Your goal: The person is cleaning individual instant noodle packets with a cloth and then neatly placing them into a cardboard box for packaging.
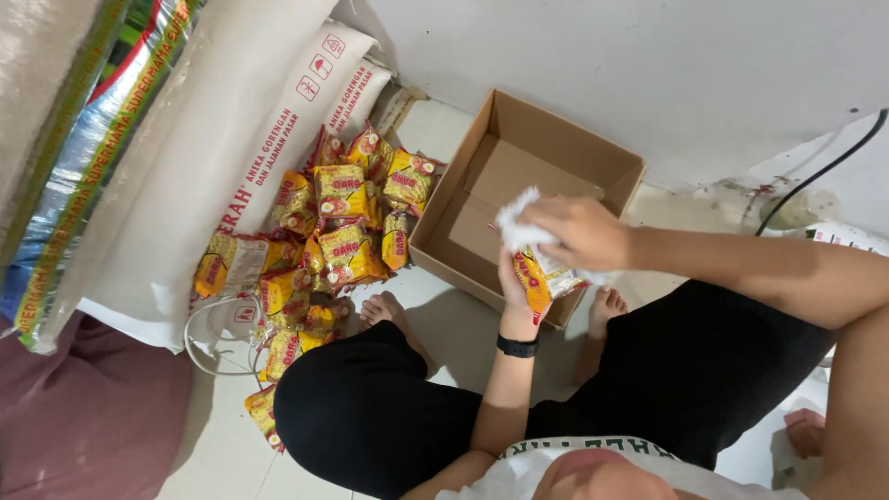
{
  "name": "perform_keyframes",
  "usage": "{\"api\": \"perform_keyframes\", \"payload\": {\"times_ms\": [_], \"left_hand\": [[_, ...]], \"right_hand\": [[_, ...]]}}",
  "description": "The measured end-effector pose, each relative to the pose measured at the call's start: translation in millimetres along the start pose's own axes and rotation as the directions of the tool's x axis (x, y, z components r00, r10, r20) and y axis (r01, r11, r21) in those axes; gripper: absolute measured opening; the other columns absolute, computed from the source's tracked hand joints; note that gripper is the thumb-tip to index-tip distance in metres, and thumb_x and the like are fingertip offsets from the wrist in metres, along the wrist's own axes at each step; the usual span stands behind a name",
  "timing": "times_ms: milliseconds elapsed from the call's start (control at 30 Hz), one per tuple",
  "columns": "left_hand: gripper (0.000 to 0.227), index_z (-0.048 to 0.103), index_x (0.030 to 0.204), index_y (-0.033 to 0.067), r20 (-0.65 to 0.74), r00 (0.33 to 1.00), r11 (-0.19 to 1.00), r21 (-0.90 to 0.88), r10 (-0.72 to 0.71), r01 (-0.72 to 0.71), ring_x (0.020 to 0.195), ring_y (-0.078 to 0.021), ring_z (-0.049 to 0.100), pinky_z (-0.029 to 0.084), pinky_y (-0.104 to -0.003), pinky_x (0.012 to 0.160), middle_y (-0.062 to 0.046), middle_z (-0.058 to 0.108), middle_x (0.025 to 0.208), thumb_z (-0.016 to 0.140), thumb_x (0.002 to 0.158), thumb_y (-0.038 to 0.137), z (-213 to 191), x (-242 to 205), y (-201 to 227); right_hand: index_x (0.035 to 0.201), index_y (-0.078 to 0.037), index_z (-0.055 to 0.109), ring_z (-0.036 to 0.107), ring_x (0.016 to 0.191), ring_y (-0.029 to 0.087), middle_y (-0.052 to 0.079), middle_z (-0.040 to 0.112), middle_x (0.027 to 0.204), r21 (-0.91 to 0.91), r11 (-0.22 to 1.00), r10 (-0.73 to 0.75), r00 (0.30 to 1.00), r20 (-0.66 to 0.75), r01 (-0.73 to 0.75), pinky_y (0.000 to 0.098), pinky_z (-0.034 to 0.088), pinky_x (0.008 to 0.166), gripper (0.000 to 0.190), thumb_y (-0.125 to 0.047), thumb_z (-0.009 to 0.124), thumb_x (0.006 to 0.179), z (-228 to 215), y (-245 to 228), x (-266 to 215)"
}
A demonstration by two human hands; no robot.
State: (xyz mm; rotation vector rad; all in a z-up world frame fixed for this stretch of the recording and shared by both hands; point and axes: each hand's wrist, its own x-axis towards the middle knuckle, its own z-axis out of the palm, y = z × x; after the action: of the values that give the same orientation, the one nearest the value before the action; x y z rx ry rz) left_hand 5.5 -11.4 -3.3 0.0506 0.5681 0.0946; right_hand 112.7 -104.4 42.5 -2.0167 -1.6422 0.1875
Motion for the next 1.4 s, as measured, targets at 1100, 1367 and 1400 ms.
{"api": "perform_keyframes", "payload": {"times_ms": [1100, 1367, 1400], "left_hand": [[0.072, 0.061, 0.137, 0.0054, 0.093, 0.995, 0.991, -0.124, -0.031, 0.042, 0.113, -0.0355, 0.065, 0.050, -0.053, 0.100, -0.020, 0.064, 0.132, 0.064, 0.091, 0.060, -3.9, -39.1, 16.5], [0.072, 0.061, 0.137, 0.0112, 0.142, 0.989, 0.985, -0.159, -0.043, 0.066, 0.114, -0.0335, 0.065, 0.050, -0.054, 0.100, -0.015, 0.064, 0.132, 0.063, 0.089, 0.065, -17.0, -23.9, 27.8], [0.072, 0.060, 0.138, 0.0101, 0.162, 0.986, 0.982, -0.171, -0.051, 0.078, 0.114, -0.0336, 0.065, 0.051, -0.055, 0.099, -0.016, 0.063, 0.133, 0.062, 0.090, 0.064, -24.8, -19.8, 27.6]], "right_hand": [[0.121, -0.011, 0.059, 0.062, 0.106, 0.026, 0.004, 0.063, 0.113, 0.108, 0.971, -0.239, 0.828, 0.507, 0.214, 0.0377, 0.057, 0.084, 0.034, -0.015, 0.053, 0.088, -15.5, -53.6, 9.8], [0.124, -0.008, 0.056, 0.065, 0.103, 0.031, 0.012, 0.061, 0.112, -0.266, 0.944, -0.110, 0.946, 0.306, 0.196, 0.0405, 0.058, 0.080, 0.033, -0.010, 0.050, 0.091, 1.7, -43.2, 26.3], [0.125, -0.007, 0.056, 0.063, 0.105, 0.036, 0.015, 0.060, 0.113, -0.155, 0.953, -0.209, 0.936, 0.284, 0.260, 0.0450, 0.058, 0.081, 0.038, -0.005, 0.045, 0.089, 15.5, -45.8, 21.7]]}}
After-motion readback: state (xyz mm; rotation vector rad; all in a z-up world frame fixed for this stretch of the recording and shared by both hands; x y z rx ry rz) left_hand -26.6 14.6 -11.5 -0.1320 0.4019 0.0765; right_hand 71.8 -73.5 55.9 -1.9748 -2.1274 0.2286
